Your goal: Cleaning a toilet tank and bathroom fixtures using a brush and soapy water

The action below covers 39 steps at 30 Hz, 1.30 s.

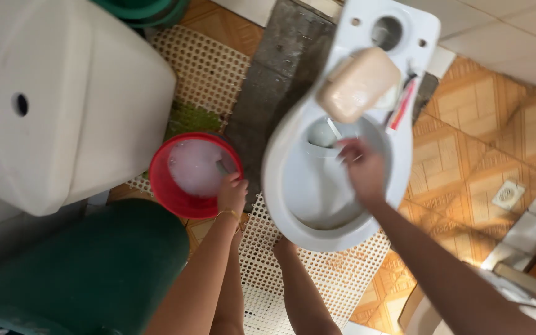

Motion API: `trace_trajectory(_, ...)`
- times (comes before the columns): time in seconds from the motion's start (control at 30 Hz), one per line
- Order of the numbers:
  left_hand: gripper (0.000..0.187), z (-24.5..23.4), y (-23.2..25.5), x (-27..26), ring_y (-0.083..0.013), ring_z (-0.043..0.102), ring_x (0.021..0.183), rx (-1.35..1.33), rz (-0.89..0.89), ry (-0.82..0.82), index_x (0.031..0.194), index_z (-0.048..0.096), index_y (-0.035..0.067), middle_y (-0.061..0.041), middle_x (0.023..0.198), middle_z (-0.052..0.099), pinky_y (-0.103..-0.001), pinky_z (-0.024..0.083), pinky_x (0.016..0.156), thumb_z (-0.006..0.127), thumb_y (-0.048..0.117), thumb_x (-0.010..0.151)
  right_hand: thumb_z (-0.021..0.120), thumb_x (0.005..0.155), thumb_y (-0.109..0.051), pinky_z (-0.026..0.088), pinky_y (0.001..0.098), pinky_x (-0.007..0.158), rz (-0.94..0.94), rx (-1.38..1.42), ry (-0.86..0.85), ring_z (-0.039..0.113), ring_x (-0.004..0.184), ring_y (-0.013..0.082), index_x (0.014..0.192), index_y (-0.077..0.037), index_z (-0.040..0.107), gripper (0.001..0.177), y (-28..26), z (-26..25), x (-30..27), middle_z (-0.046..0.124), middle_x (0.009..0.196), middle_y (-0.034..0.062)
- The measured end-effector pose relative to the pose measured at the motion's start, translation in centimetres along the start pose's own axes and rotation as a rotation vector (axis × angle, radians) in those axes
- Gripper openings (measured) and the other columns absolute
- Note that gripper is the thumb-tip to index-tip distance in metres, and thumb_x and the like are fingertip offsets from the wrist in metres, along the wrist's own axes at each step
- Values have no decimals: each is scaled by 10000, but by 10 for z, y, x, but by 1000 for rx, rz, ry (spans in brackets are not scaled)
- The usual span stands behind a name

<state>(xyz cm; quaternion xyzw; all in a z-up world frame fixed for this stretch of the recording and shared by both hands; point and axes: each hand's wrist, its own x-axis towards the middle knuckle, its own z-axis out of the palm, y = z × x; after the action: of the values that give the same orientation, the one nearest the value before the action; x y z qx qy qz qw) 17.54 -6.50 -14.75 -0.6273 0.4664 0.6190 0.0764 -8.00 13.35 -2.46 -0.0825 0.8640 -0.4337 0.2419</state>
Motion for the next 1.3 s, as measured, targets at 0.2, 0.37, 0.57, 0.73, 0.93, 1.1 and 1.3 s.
trace_trajectory(0.2, 432, -90, -33, 58, -265, 688, 1029, 110, 129, 205, 1294, 614, 42, -153, 1163, 721, -367, 529, 860, 671, 179, 888, 613, 898, -74, 577, 366, 721, -155, -233, -562, 724, 791, 230, 1163, -146, 705, 290, -60, 142, -60, 741, 920, 88)
trace_trajectory(0.37, 419, -142, -14, 74, -291, 687, 1109, 192, 213, 267, 1264, 618, 45, -158, 1183, 720, -382, 519, 971, 670, 188, 874, 652, 882, -184, 566, 476, 830, -313, -493, -798, 706, 960, 370, 1178, -67, 671, 320, 0, 294, -62, 713, 1101, 189)
trace_trajectory(0.57, 383, -204, 51, 36, -299, 669, 1055, 338, 185, 248, 1216, 641, 56, -138, 1203, 673, -421, 507, 940, 664, 214, 868, 508, 846, -82, 531, 548, 805, -151, -789, -573, 661, 1065, 485, 1499, 10, 368, 674, 93, 386, -83, 644, 1244, 298)
trace_trajectory(0.73, 383, -242, -2, 70, -277, 712, 1039, 81, 303, 261, 1211, 653, 29, -161, 1138, 734, -377, 556, 917, 641, 195, 866, 477, 992, -208, 496, 568, 984, 187, -579, -694, 666, 1074, 474, 1493, -145, 412, 509, 30, 350, -86, 678, 1126, 321)
trace_trajectory(0.93, 399, -262, 3, 41, -277, 717, 1040, 191, 101, 330, 1251, 649, 55, -139, 1192, 733, -373, 550, 892, 655, 218, 887, 460, 973, -299, 556, 572, 862, 230, -787, -707, 701, 989, 451, 1526, -276, 382, 559, 54, 370, -96, 688, 1105, 253)
trace_trajectory(1.1, 388, -244, -13, 30, -266, 720, 1056, 167, 66, 274, 1248, 649, 48, -142, 1176, 748, -360, 551, 905, 662, 203, 892, 455, 1052, -507, 573, 567, 722, 582, -307, -950, 695, 869, 522, 1238, 5, 688, 592, 59, 399, -97, 703, 973, 328)
trace_trajectory(1.3, 362, -218, -38, 46, -251, 691, 1063, 48, 222, 170, 1221, 631, 1, -148, 1155, 726, -347, 540, 926, 678, 135, 889, 471, 989, -445, 559, 520, 882, 323, -723, -672, 753, 974, 388, 1303, -85, 625, 501, 64, 355, -76, 781, 1011, 233)
